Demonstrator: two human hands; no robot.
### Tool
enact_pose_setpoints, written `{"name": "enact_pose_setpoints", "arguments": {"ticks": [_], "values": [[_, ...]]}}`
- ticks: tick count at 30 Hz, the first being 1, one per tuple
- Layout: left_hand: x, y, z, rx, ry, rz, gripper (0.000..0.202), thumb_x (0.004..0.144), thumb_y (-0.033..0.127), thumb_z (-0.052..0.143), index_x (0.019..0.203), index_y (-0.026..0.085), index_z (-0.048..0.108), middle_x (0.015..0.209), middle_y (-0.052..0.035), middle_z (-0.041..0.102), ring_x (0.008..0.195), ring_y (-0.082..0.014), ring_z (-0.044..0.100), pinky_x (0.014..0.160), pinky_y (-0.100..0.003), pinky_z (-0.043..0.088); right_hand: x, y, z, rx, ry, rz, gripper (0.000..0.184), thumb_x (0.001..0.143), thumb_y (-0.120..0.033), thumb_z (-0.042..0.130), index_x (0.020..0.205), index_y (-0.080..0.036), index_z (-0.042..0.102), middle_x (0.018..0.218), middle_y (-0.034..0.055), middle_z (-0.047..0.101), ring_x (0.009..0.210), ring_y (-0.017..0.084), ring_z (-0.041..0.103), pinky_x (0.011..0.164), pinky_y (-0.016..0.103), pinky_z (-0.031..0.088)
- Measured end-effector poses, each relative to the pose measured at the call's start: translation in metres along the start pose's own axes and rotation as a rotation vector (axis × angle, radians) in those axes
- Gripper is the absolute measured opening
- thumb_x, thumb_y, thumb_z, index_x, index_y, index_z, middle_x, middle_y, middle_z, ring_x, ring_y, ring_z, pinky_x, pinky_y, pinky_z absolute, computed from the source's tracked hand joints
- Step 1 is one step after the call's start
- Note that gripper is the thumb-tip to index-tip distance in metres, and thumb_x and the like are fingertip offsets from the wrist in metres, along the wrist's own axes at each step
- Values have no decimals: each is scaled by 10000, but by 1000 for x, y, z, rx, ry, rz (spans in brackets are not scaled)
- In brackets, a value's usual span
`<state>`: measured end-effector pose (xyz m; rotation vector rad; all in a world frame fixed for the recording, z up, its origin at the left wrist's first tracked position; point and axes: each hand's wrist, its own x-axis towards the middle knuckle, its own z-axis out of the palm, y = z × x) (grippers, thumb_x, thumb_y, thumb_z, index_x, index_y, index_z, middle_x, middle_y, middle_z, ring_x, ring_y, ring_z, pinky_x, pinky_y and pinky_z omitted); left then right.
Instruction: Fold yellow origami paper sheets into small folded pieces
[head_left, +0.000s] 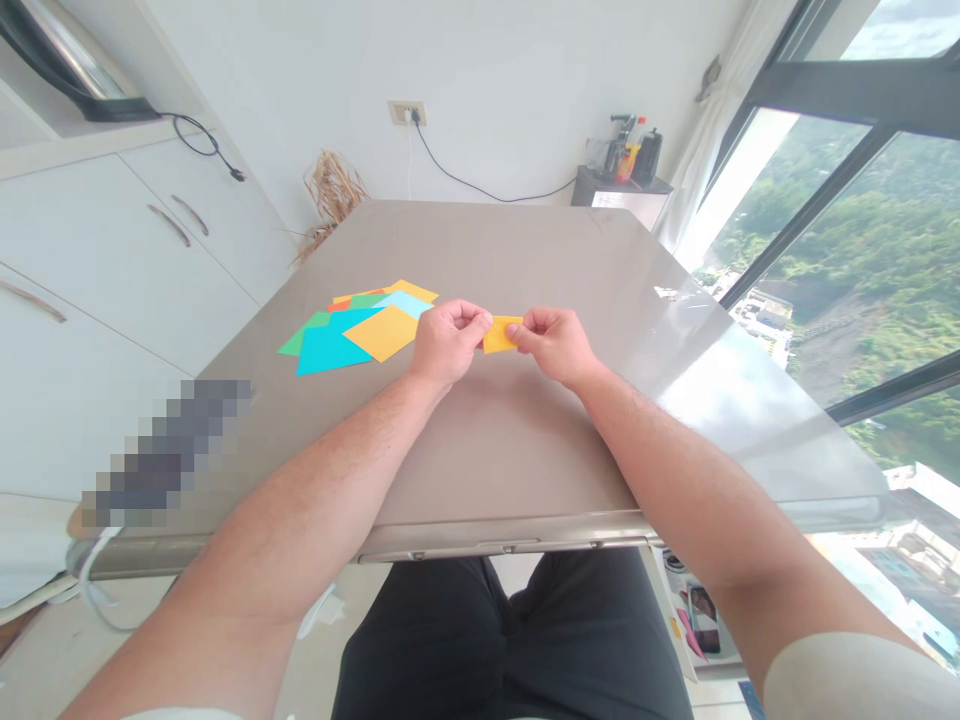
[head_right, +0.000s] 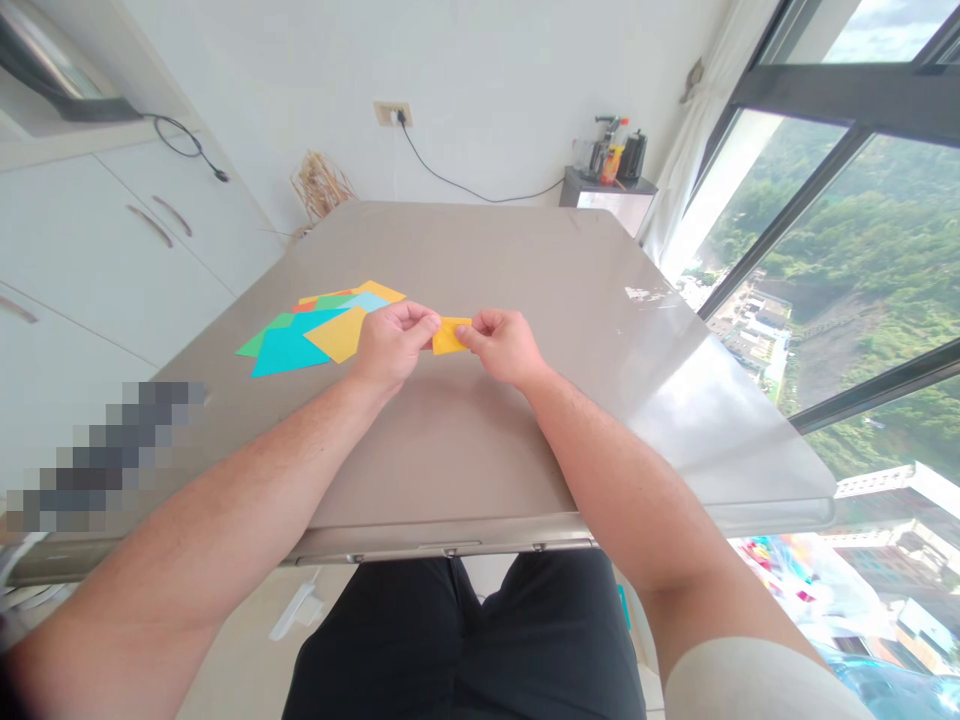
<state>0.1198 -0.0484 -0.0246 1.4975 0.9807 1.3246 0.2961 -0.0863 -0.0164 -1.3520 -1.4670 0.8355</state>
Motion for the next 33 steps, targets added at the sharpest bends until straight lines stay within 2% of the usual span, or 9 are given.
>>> {"name": "enact_pose_setpoints", "arguments": {"ticks": [5, 9, 16, 19, 22, 25, 27, 29, 33], "values": [[1, -4, 0, 20, -24, 4, 157, 807, 329, 728, 777, 182, 684, 722, -26, 709, 690, -170, 676, 687, -318, 581, 0, -1, -2, 6, -47, 11, 313, 802, -416, 698, 622, -206, 551, 622, -13, 536, 599, 119, 430, 552, 276, 319], [3, -5, -4, 108, -98, -15, 135, 803, 310, 713, 767, 190, 661, 737, -26, 711, 712, -182, 692, 700, -329, 582, 0, -1, -6, -65, -60, 25, 260, 789, -377, 666, 632, -206, 548, 612, -26, 498, 598, 118, 412, 555, 279, 307], [6, 7, -21, 432, -459, -126, 91, 779, 301, 714, 784, 217, 679, 781, -31, 758, 730, -203, 714, 649, -304, 508, 5, 5, -16, -308, -203, -77, 189, 763, -317, 633, 627, -194, 589, 658, -17, 545, 638, 126, 446, 593, 293, 336], [6, 11, -23, 563, -541, -114, 112, 758, 327, 734, 763, 220, 703, 731, -27, 744, 637, -180, 643, 562, -293, 428, 5, 6, -17, -350, -240, -119, 199, 764, -295, 631, 604, -192, 572, 645, -20, 542, 633, 123, 444, 594, 292, 340], [5, 9, -20, 451, -477, -155, 159, 727, 334, 769, 690, 206, 683, 668, -27, 712, 581, -155, 589, 560, -294, 414, 3, 2, -16, -274, -176, -90, 214, 789, -343, 657, 645, -189, 622, 647, -15, 560, 637, 127, 466, 599, 290, 365], [6, 2, -13, 71, -324, -301, 215, 678, 323, 817, 660, 189, 651, 687, -47, 713, 619, -161, 629, 615, -305, 468, 1, -3, -14, -44, -91, -65, 255, 826, -438, 673, 836, -188, 721, 806, 23, 684, 729, 155, 575, 668, 299, 452], [7, -3, -10, -149, -231, -391, 229, 658, 321, 841, 692, 180, 664, 745, -68, 730, 644, -160, 646, 622, -300, 478, -1, -4, -11, 71, -78, -99, 260, 822, -419, 695, 955, -201, 743, 962, 43, 743, 845, 177, 641, 754, 315, 500], [8, -7, -7, -280, -162, -439, 234, 649, 303, 850, 723, 173, 669, 805, -82, 745, 673, -158, 658, 629, -294, 487, -2, -4, -7, 86, -68, -139, 236, 801, -360, 720, 985, -216, 753, 1033, 45, 765, 907, 188, 669, 813, 332, 518], [8, -7, -5, -371, -91, -466, 220, 667, 264, 828, 757, 173, 650, 852, -78, 750, 725, -162, 681, 668, -297, 507, -2, -2, 0, 11, -25, -174, 170, 795, -308, 712, 934, -228, 768, 1001, 36, 782, 840, 182, 676, 806, 350, 531]]}}
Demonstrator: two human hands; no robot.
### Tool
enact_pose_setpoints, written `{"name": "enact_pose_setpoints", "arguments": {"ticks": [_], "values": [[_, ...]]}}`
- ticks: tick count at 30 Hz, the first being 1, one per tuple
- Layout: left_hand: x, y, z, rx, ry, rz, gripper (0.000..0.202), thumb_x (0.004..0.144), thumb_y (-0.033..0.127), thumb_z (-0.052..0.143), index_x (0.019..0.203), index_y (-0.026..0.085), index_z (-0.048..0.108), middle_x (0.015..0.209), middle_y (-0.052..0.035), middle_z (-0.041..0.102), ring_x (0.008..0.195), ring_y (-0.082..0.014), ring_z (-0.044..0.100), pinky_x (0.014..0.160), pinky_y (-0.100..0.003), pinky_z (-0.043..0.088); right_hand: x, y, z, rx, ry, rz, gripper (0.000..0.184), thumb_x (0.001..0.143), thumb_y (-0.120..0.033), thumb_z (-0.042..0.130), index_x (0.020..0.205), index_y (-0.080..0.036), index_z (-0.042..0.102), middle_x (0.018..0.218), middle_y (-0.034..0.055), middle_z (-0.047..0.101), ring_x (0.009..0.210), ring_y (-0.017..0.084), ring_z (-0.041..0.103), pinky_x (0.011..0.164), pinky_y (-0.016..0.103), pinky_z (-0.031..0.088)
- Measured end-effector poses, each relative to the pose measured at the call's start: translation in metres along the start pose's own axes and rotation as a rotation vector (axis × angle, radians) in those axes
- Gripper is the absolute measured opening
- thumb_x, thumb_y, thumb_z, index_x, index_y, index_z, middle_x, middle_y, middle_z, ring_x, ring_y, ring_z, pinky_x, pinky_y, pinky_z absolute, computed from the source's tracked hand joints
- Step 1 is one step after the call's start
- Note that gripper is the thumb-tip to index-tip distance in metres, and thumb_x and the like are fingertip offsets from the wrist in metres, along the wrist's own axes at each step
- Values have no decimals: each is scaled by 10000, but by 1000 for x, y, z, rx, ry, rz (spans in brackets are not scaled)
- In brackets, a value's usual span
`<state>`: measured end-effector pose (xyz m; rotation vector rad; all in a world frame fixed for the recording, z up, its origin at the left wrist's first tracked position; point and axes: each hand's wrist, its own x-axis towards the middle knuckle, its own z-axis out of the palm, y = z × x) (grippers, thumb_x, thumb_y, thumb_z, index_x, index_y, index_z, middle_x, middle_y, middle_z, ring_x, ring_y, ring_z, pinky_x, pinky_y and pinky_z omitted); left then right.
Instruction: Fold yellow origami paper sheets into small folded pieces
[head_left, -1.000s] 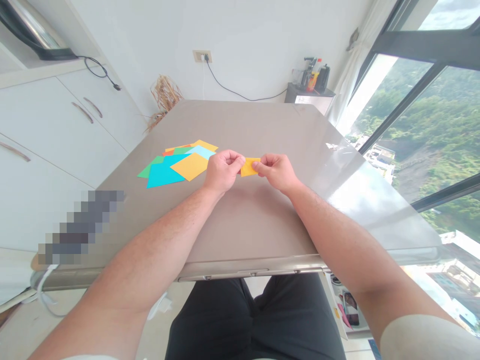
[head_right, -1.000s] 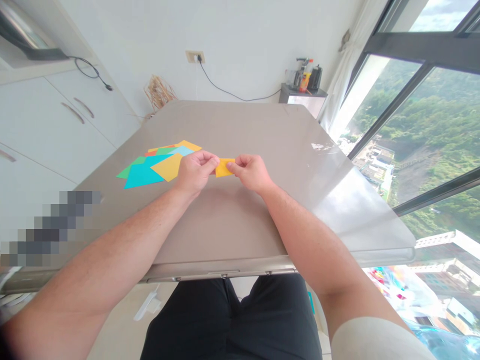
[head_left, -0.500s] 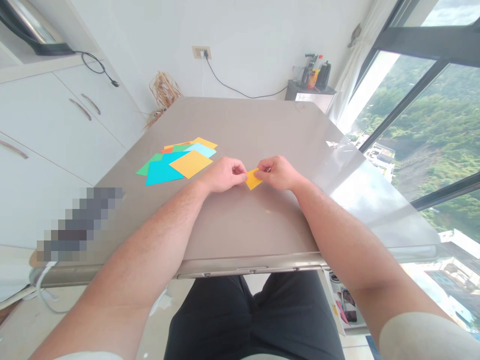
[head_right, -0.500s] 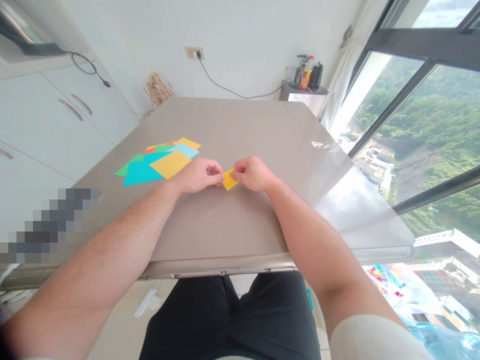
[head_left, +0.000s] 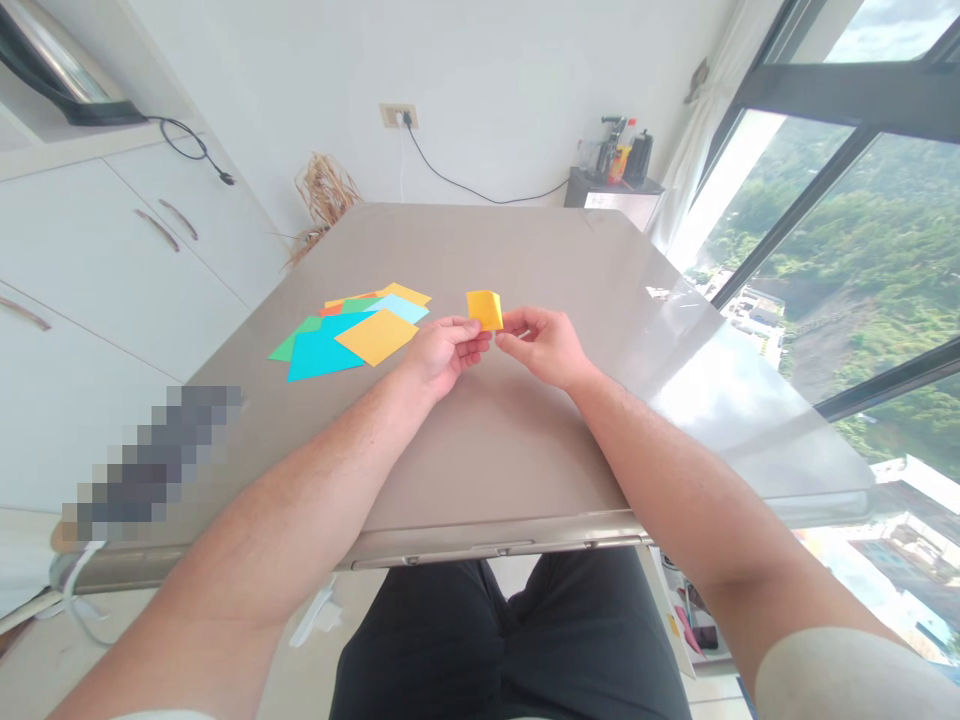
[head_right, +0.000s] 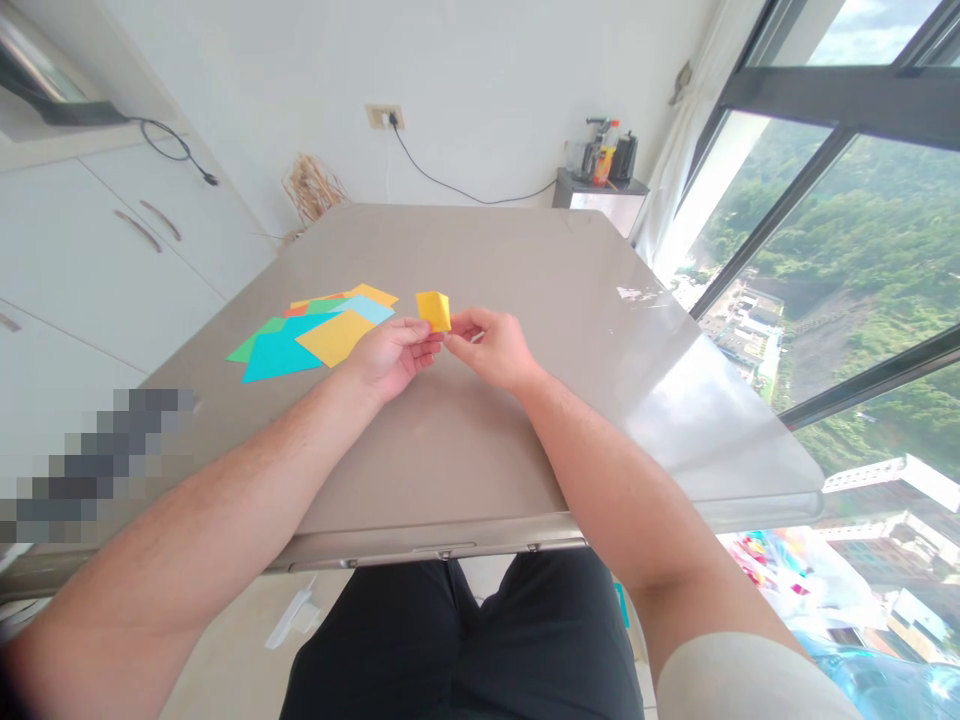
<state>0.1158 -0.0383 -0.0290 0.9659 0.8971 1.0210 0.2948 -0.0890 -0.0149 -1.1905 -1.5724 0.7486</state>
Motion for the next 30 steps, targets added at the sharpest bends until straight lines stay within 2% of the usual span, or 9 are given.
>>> {"name": "enact_pose_setpoints", "arguments": {"ticks": [4, 8, 14, 19, 30], "values": [[-1, 1, 2, -17, -10, -1, 228, 677, 269, 831, 762, 172, 642, 855, -75, 750, 747, -165, 689, 701, -305, 510, 0, 1, 3, -45, 29, -16, 151, 817, -306, 680, 912, -230, 770, 956, 26, 779, 806, 173, 664, 786, 340, 522], [-2, -1, 3, -19, -53, 14, 254, 684, 296, 850, 779, 175, 648, 892, -77, 758, 772, -168, 692, 728, -314, 515, -1, 0, 5, -63, 49, 9, 166, 831, -371, 678, 818, -213, 729, 841, 17, 742, 751, 159, 628, 718, 318, 497], [-6, -2, 6, 7, -53, 112, 253, 713, 325, 849, 746, 185, 640, 800, -41, 730, 771, -157, 687, 722, -296, 501, 0, -3, 7, 143, 0, 45, 163, 774, -349, 743, 835, -208, 687, 838, 2, 708, 768, 146, 626, 721, 303, 514], [-9, -2, 9, 53, -75, 177, 258, 701, 339, 863, 735, 181, 661, 733, -14, 689, 719, -143, 668, 715, -298, 502, 1, -2, 8, 304, 36, 117, 241, 755, -407, 777, 761, -210, 639, 757, -8, 679, 693, 133, 617, 680, 294, 529], [-11, 3, 9, 57, -63, 219, 279, 676, 349, 868, 716, 181, 649, 773, -29, 735, 686, -140, 666, 720, -314, 515, 2, -4, 6, 351, 97, 159, 343, 687, -450, 850, 672, -215, 600, 679, -21, 644, 642, 130, 603, 687, 303, 519]]}}
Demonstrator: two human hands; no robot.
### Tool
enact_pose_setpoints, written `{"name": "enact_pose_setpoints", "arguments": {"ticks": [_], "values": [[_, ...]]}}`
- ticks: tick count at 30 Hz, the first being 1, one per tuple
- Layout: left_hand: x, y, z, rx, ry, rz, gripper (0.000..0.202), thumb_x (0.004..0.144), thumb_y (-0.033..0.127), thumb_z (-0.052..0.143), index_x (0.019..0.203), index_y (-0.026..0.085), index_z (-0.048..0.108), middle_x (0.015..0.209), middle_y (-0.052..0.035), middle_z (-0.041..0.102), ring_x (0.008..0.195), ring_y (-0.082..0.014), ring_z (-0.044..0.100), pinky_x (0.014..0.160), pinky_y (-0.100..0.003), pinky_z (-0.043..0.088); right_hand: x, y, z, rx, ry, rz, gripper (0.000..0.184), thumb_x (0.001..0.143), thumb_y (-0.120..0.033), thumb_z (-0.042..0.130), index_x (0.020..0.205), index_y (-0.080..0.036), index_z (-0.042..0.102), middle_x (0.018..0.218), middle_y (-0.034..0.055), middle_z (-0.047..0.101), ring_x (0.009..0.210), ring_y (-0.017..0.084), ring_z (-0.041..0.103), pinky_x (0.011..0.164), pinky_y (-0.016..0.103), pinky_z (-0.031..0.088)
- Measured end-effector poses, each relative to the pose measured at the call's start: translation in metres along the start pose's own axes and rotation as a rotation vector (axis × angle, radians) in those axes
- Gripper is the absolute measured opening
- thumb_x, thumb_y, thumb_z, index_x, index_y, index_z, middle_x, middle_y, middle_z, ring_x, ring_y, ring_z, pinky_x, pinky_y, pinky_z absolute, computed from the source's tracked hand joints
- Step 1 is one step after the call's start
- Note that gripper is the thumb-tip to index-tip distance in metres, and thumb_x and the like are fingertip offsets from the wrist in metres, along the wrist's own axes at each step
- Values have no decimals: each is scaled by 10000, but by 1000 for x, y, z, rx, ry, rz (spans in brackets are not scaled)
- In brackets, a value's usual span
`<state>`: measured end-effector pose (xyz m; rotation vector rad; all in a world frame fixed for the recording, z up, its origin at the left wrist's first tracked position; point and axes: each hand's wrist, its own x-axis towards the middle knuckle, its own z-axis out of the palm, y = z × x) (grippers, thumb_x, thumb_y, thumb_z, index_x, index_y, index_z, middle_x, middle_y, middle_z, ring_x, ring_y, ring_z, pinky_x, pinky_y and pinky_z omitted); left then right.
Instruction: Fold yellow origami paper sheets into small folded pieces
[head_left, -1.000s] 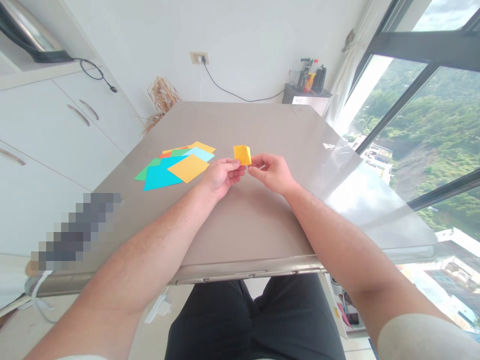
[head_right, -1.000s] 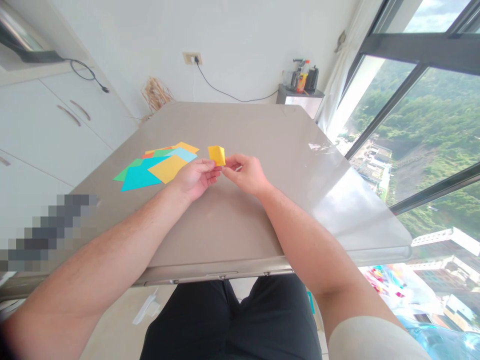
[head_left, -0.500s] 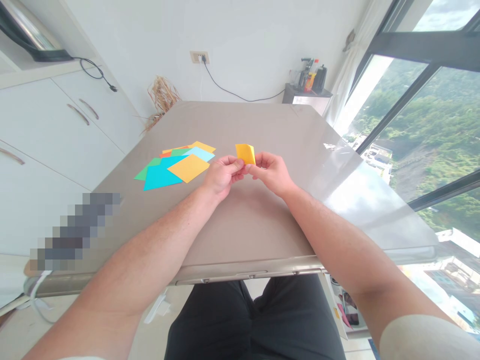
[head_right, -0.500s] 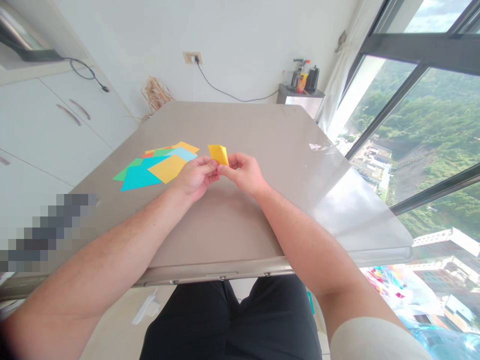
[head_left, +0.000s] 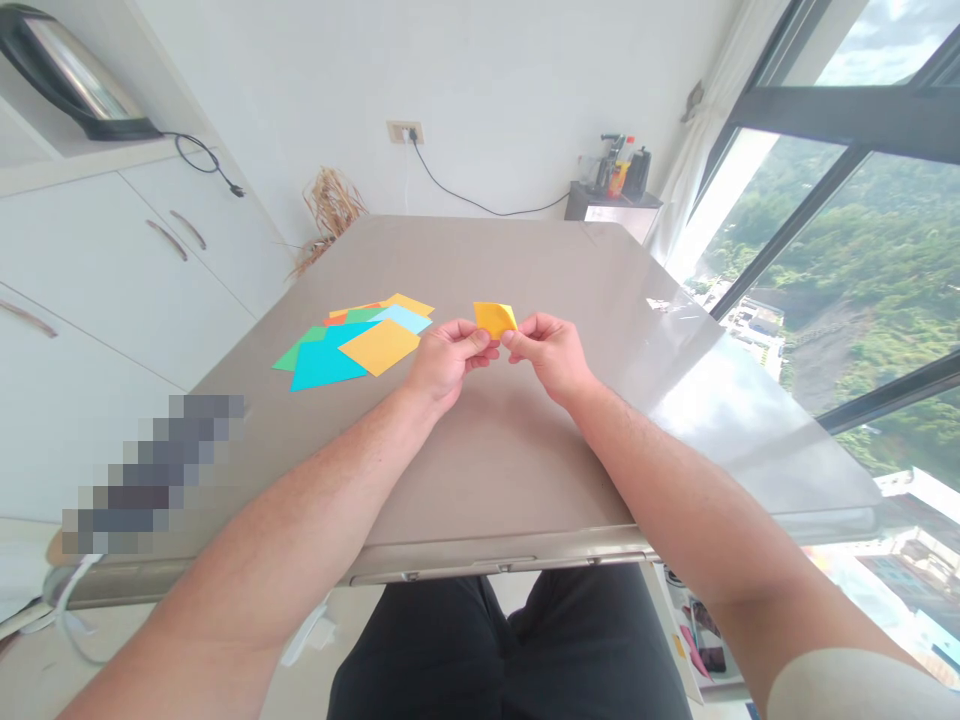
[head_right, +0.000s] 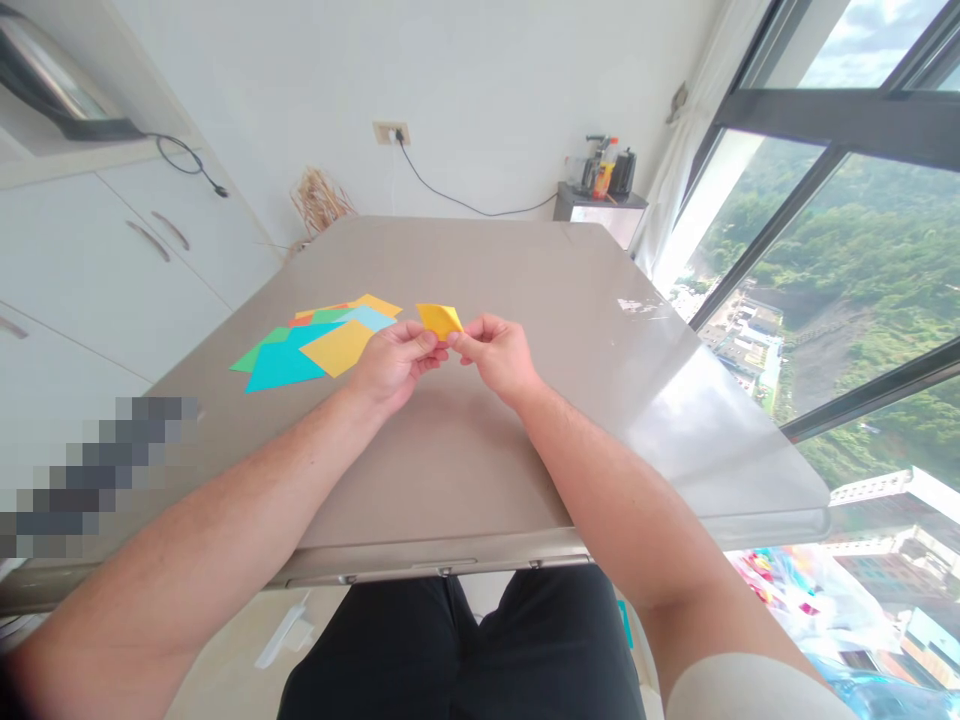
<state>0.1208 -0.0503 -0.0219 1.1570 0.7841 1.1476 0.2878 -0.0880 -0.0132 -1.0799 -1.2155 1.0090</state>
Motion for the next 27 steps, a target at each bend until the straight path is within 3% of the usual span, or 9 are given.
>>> {"name": "enact_pose_setpoints", "arguments": {"ticks": [6, 13, 18, 27], "values": [[-1, -3, 1, 55, -14, 55, 236, 697, 333, 857, 717, 183, 676, 731, -13, 713, 668, -138, 660, 704, -311, 511, 1, 1, -2, 76, -78, -6, 314, 692, -452, 855, 797, -215, 679, 792, 4, 703, 730, 146, 645, 750, 321, 548], [-1, -5, 2, 81, 16, 59, 228, 705, 337, 850, 725, 187, 679, 737, -23, 711, 684, -152, 667, 706, -325, 519, 2, 2, -1, -5, 59, -29, 306, 699, -421, 839, 692, -221, 608, 698, -16, 640, 690, 143, 617, 695, 313, 534], [-3, -4, 3, 120, -50, 80, 273, 701, 383, 877, 704, 190, 683, 698, -24, 710, 669, -157, 659, 701, -326, 518, 0, 0, -1, 41, -68, -28, 257, 706, -402, 832, 823, -219, 696, 803, 8, 707, 750, 157, 648, 739, 328, 545], [-5, -5, 6, 149, -37, 110, 309, 694, 422, 889, 703, 188, 688, 706, -33, 722, 667, -157, 661, 695, -319, 522, 0, -1, 2, 25, 28, -27, 291, 675, -380, 862, 679, -216, 622, 679, -13, 659, 658, 140, 591, 681, 316, 500]]}}
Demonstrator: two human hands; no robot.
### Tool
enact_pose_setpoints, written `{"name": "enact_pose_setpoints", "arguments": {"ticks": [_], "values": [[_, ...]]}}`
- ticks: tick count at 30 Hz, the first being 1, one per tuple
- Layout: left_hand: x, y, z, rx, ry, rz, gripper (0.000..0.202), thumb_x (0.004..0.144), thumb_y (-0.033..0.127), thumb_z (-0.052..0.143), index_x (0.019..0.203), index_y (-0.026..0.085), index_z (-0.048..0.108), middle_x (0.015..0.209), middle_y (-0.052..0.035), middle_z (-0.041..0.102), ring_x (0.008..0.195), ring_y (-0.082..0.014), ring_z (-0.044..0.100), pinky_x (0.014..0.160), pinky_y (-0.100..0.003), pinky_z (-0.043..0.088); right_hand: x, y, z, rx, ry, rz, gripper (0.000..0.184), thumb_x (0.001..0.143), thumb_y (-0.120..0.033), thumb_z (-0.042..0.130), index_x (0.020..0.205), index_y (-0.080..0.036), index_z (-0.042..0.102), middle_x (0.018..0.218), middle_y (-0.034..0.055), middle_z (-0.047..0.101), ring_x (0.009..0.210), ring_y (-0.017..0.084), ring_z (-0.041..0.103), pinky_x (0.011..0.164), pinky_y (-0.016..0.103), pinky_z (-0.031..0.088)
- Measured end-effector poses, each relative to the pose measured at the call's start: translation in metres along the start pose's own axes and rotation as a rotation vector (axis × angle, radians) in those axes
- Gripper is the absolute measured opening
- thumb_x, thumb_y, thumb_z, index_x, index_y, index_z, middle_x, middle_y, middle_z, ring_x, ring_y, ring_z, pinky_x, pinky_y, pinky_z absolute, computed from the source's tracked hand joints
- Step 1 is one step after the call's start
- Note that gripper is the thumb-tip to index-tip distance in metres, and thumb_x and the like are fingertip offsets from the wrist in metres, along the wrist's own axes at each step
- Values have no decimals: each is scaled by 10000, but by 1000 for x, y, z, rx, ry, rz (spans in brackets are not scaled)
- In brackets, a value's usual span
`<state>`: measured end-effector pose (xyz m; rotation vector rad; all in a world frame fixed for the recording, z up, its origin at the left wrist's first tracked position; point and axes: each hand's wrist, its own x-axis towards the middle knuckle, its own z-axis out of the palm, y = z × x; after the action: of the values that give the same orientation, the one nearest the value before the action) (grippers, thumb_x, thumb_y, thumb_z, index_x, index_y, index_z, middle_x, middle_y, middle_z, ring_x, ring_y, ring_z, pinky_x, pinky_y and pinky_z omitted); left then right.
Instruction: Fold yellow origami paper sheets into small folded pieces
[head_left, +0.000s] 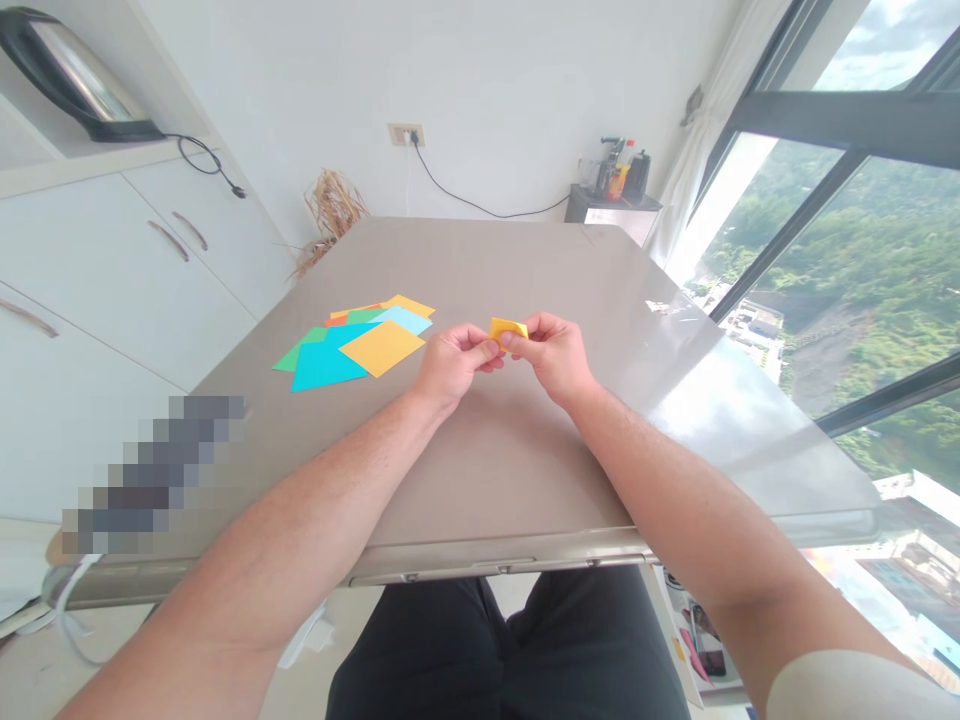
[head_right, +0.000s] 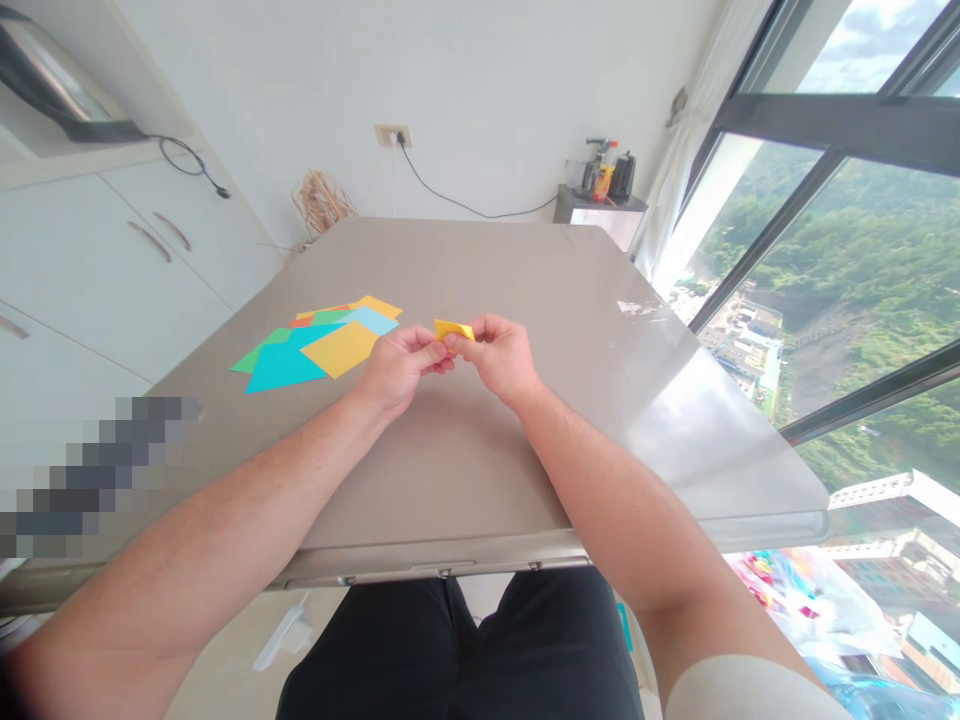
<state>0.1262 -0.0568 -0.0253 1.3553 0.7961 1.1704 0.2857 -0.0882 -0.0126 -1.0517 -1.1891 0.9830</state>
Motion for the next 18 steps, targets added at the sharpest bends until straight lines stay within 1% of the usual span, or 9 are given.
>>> {"name": "enact_pose_setpoints", "arguments": {"ticks": [3, 7, 9, 14, 18], "values": [[0, 1, -1, 1, -1, -9, 327, 678, 435, 898, 701, 186, 686, 715, -39, 726, 673, -164, 668, 705, -328, 529, 1, 2, -2, 11, -2, -1, 321, 662, -402, 883, 669, -212, 624, 677, -14, 653, 659, 139, 588, 686, 319, 500], [2, 0, -3, 1, 15, -9, 307, 682, 413, 889, 694, 187, 682, 700, -33, 721, 658, -160, 662, 695, -324, 524, 1, 0, -3, 2, -14, -1, 311, 658, -429, 883, 721, -211, 671, 716, -9, 669, 686, 143, 603, 696, 319, 513], [2, -1, -4, -4, 24, -9, 278, 688, 384, 877, 693, 187, 682, 689, -25, 716, 650, -155, 657, 687, -318, 519, 1, -1, -3, 13, -4, -4, 297, 653, -413, 882, 737, -209, 682, 716, -11, 669, 685, 140, 603, 692, 315, 512], [4, -2, -4, -15, 22, -16, 228, 693, 336, 856, 695, 187, 683, 678, -18, 713, 649, -154, 657, 683, -317, 516, 1, -1, -2, 52, 14, -10, 284, 662, -385, 871, 691, -209, 651, 686, -16, 662, 653, 130, 598, 679, 312, 512], [4, -2, -5, -31, 51, -26, 223, 681, 321, 851, 689, 184, 675, 684, -15, 713, 652, -155, 660, 685, -321, 517, 2, 0, -3, 5, 6, -8, 260, 683, -400, 859, 761, -212, 698, 749, -4, 696, 679, 135, 616, 686, 313, 523]]}}
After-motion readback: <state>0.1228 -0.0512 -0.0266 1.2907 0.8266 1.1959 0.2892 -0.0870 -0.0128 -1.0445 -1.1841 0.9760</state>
